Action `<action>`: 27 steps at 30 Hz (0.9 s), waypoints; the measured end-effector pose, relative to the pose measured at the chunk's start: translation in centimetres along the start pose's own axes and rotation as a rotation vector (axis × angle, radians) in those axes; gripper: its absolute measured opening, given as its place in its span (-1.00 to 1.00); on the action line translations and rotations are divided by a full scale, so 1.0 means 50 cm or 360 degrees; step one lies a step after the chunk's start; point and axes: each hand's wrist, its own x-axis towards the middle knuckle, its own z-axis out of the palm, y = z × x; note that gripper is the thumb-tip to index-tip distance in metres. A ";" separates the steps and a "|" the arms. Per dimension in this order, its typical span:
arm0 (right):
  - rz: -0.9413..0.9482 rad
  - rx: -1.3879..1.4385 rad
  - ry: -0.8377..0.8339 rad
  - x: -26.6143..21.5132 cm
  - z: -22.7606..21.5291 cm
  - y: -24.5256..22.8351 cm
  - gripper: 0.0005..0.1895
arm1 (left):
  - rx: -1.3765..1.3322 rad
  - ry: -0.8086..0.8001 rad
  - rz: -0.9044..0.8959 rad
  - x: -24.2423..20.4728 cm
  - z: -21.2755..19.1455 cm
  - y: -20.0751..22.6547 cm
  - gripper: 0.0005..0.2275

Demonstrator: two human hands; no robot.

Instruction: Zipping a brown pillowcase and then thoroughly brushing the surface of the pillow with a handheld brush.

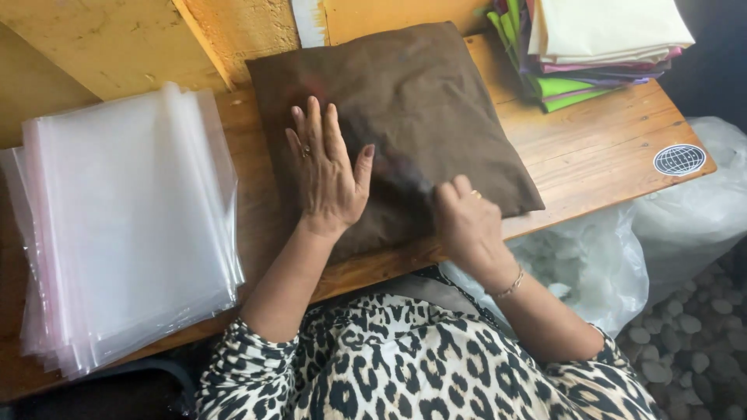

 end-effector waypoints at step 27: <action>0.0833 -0.0329 -0.0282 -0.053 0.090 0.329 -0.87 | 0.0378 -0.0737 -0.0188 -0.046 0.055 -0.020 -0.24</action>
